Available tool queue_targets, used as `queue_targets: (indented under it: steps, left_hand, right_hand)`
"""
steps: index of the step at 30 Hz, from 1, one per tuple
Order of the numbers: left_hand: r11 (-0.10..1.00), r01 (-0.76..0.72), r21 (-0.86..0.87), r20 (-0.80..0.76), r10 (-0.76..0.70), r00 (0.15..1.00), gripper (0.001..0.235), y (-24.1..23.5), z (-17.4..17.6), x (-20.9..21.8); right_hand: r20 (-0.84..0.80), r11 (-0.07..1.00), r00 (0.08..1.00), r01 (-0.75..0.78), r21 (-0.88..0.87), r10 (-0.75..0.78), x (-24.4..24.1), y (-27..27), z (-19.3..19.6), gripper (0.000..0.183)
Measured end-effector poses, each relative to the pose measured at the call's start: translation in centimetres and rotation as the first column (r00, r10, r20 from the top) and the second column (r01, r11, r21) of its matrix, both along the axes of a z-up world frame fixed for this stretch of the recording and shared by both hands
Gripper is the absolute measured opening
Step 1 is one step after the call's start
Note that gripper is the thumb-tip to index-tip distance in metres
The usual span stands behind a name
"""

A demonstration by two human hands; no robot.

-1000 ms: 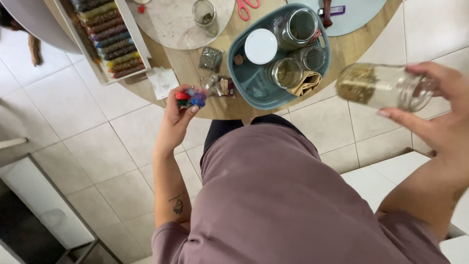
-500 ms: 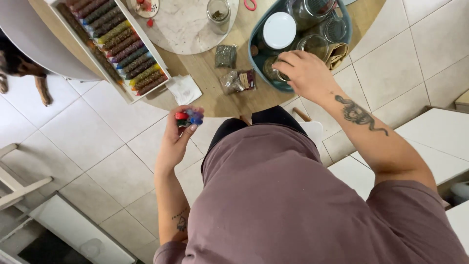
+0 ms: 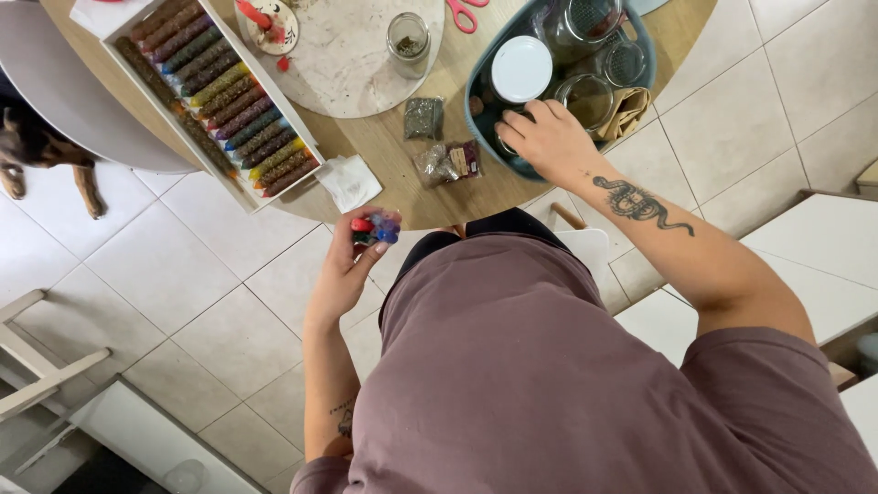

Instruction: The person organizes various items on a round table, including glass jars, small plastic bags containing dried herbs or spices, and a paper bag. They move items around, open a jar, and place small bags into the jars.

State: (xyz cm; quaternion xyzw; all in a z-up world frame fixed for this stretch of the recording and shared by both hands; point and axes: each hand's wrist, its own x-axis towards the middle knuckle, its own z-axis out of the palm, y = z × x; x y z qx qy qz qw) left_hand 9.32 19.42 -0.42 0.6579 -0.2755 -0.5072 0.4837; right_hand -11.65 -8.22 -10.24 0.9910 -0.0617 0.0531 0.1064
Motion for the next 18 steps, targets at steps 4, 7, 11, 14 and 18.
queue_targets:
  steps: [4,7,11,14,18]
  left_hand:
    - [1.0,0.024,0.007,-0.003,-0.024,1.0,0.043,-1.5,-0.1,-0.3]
    - [0.999,0.033,0.015,-0.007,-0.033,0.999,0.043,-2.8,0.5,-0.5]
    - [0.999,0.037,0.01,0.0,-0.037,0.999,0.044,-3.9,0.3,-0.5]
    - [0.999,0.036,0.025,0.001,-0.036,0.999,0.044,-4.7,0.9,-1.0]
    - [0.999,0.025,0.028,0.008,-0.025,1.0,0.044,-5.2,0.6,-0.9]
  right_hand:
    - [-0.076,0.997,0.997,0.036,0.062,-0.031,-0.1,-0.4,-2.9,0.067]
    - [-0.112,0.994,0.992,0.063,0.092,-0.052,-0.2,-0.1,-2.1,0.066]
    - [0.082,1.0,0.996,-0.021,-0.02,0.022,0.9,-0.2,1.2,0.033]
    - [0.133,1.0,0.991,-0.002,-0.002,0.002,0.0,-0.1,-1.3,0.024]
    - [0.075,0.998,0.996,0.049,0.024,-0.051,0.2,0.1,-1.1,0.048]
